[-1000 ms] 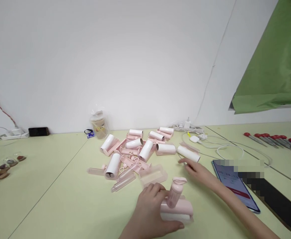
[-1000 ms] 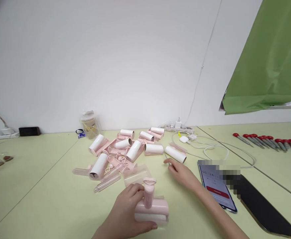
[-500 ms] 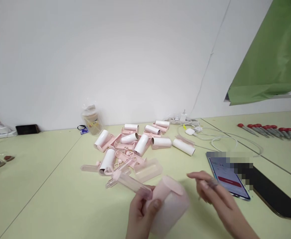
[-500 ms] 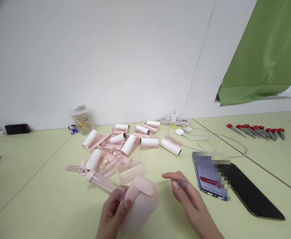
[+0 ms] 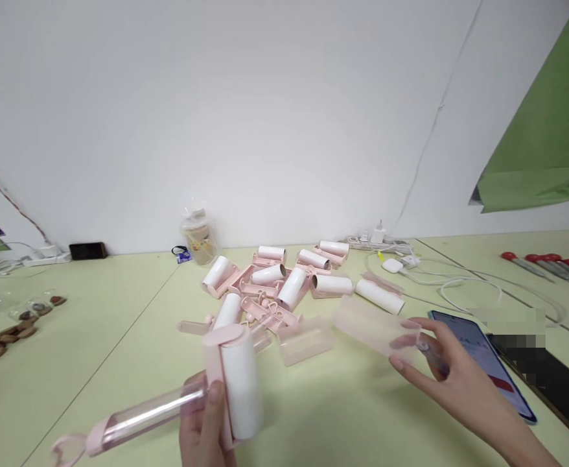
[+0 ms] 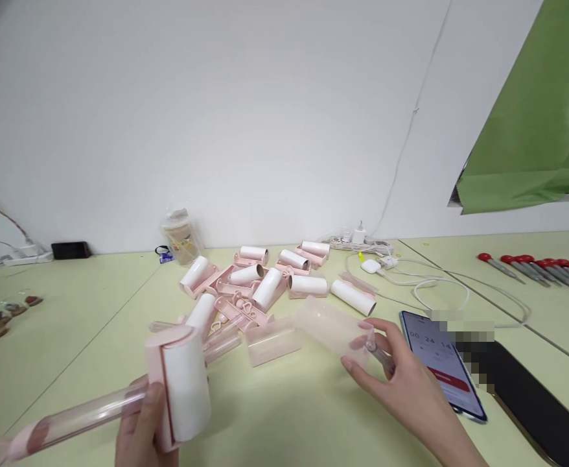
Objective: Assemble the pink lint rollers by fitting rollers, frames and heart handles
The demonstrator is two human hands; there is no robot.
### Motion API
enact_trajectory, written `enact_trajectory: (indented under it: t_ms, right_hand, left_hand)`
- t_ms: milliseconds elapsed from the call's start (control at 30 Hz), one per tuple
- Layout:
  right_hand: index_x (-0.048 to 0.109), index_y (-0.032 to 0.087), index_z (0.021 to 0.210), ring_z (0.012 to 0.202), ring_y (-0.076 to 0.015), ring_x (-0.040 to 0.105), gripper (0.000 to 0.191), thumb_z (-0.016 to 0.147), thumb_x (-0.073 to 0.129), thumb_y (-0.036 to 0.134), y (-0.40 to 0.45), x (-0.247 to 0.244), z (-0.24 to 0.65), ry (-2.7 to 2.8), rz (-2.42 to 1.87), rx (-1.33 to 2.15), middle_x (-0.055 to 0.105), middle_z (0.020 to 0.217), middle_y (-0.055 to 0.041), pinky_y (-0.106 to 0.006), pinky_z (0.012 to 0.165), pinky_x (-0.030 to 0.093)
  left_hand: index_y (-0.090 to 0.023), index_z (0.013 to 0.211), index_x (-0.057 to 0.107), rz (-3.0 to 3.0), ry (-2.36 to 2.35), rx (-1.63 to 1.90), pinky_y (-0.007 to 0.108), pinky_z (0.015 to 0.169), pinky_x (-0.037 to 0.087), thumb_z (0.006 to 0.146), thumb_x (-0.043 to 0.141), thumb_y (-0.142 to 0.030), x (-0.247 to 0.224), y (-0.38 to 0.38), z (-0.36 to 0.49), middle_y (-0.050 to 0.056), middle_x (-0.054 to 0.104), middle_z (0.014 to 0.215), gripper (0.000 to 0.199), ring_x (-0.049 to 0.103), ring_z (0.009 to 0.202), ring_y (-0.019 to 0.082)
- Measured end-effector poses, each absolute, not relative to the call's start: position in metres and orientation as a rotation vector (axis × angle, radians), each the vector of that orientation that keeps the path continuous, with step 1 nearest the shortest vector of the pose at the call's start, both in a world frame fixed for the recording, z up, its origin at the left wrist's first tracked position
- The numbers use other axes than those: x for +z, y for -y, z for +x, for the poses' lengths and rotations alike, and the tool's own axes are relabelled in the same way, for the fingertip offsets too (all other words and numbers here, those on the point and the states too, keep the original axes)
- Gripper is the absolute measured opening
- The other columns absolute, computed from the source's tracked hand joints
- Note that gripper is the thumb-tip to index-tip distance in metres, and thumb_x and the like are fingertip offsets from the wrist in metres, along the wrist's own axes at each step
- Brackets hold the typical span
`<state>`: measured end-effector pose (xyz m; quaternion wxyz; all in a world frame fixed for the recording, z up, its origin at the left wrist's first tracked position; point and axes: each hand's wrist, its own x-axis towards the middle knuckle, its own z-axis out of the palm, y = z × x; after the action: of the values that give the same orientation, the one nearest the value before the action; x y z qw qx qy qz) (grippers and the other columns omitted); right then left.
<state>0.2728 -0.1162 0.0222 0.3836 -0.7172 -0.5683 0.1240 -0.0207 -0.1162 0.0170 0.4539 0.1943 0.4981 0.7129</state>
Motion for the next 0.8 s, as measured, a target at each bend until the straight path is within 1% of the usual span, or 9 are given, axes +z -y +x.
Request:
enact_trajectory:
  t_ms: [67, 167, 267, 300, 367, 433, 533, 633, 800]
  right_hand:
    - [0.049, 0.028, 0.107, 0.045, -0.0193, 0.056, 0.057, 0.064, 0.06, 0.063, 0.106, 0.015, 0.286, 1.511, -1.964, 0.264, 0.069, 0.09, -0.0085, -0.033, 0.046, 0.046]
    - [0.054, 0.029, 0.107, 0.064, -0.0267, 0.065, 0.056, 0.066, 0.057, 0.066, 0.096, 0.001, 0.293, 1.588, -2.064, 0.234, 0.064, 0.1, -0.0096, -0.034, 0.05, 0.047]
    - [0.053, 0.027, 0.11, 0.073, -0.0298, 0.063, 0.063, 0.063, 0.059, 0.067, 0.096, -0.006, 0.295, 1.563, -2.102, 0.181, 0.059, 0.1, -0.0101, -0.034, 0.049, 0.046]
    - [0.054, 0.025, 0.105, 0.071, -0.0284, 0.061, 0.059, 0.063, 0.059, 0.067, 0.098, -0.005, 0.295, 1.538, -2.077, 0.156, 0.057, 0.096, -0.0094, -0.034, 0.049, 0.045]
    - [0.054, 0.024, 0.08, 0.061, -0.0218, 0.054, 0.042, 0.067, 0.058, 0.064, 0.103, 0.002, 0.294, 1.493, -1.939, 0.108, 0.053, 0.083, -0.0055, -0.032, 0.049, 0.042]
    - [0.041, 0.024, 0.059, 0.053, -0.0161, 0.043, 0.041, 0.072, 0.055, 0.059, 0.111, 0.013, 0.287, 1.437, -1.72, 0.134, 0.047, 0.071, -0.0019, -0.03, 0.048, 0.037]
    - [0.03, 0.022, 0.053, 0.046, -0.0128, 0.029, 0.044, 0.084, 0.044, 0.05, 0.121, 0.03, 0.265, 1.273, -1.374, 0.488, 0.035, 0.058, 0.0018, -0.028, 0.044, 0.027]
    - [0.025, 0.02, 0.051, 0.041, -0.0086, 0.02, 0.047, 0.088, 0.038, 0.045, 0.123, 0.036, 0.235, 1.144, -1.014, 0.876, 0.033, 0.058, 0.0033, -0.028, 0.043, 0.023]
    - [0.037, 0.021, 0.058, 0.045, -0.0105, 0.018, 0.041, 0.089, 0.037, 0.049, 0.116, 0.023, 0.204, 1.233, -0.996, 1.076, 0.025, 0.052, 0.0061, -0.027, 0.045, 0.017]
  left_hand:
    - [-0.022, 0.082, 0.057, 0.564, -1.216, 1.637, 0.019, 0.044, 0.042, 0.053, 0.073, -0.056, 0.02, 0.119, -0.016, -0.003, 0.06, 0.062, 0.047, 0.055, 0.054, 0.014]
    - [-0.02, 0.08, 0.057, 0.689, -1.192, 1.509, 0.024, 0.045, 0.044, 0.061, 0.067, -0.056, 0.016, 0.125, -0.005, 0.0, 0.06, 0.06, 0.041, 0.058, 0.054, 0.018]
    - [-0.02, 0.08, 0.06, 1.05, -1.2, 1.515, 0.028, 0.052, 0.049, 0.067, 0.064, -0.05, 0.005, 0.125, 0.001, 0.003, 0.064, 0.073, 0.033, 0.062, 0.064, 0.021]
    - [-0.021, 0.081, 0.06, 1.233, -1.198, 1.537, 0.028, 0.056, 0.05, 0.069, 0.064, -0.046, 0.0, 0.124, 0.002, 0.004, 0.065, 0.079, 0.028, 0.063, 0.069, 0.022]
    - [-0.024, 0.084, 0.06, 1.656, -1.205, 1.581, 0.029, 0.063, 0.052, 0.074, 0.061, -0.035, -0.009, 0.121, 0.004, 0.005, 0.065, 0.092, 0.015, 0.064, 0.078, 0.021]
    - [-0.026, 0.09, 0.059, 2.119, -1.257, 1.576, 0.03, 0.07, 0.053, 0.076, 0.055, -0.022, -0.019, 0.119, 0.008, 0.005, 0.066, 0.099, 0.015, 0.064, 0.086, 0.021]
    - [-0.026, 0.097, 0.058, 2.748, -1.243, 1.412, 0.03, 0.075, 0.053, 0.074, 0.049, -0.012, -0.032, 0.115, 0.015, 0.005, 0.069, 0.099, 0.028, 0.064, 0.091, 0.022]
    - [-0.022, 0.094, 0.057, 2.973, -1.144, 1.215, 0.028, 0.073, 0.054, 0.073, 0.047, -0.013, -0.045, 0.112, 0.022, 0.005, 0.069, 0.099, 0.025, 0.064, 0.089, 0.022]
    - [-0.023, 0.087, 0.055, 2.898, -1.156, 1.074, 0.036, 0.08, 0.051, 0.075, 0.048, -0.014, -0.057, 0.113, 0.027, 0.006, 0.065, 0.108, 0.017, 0.061, 0.095, 0.024]
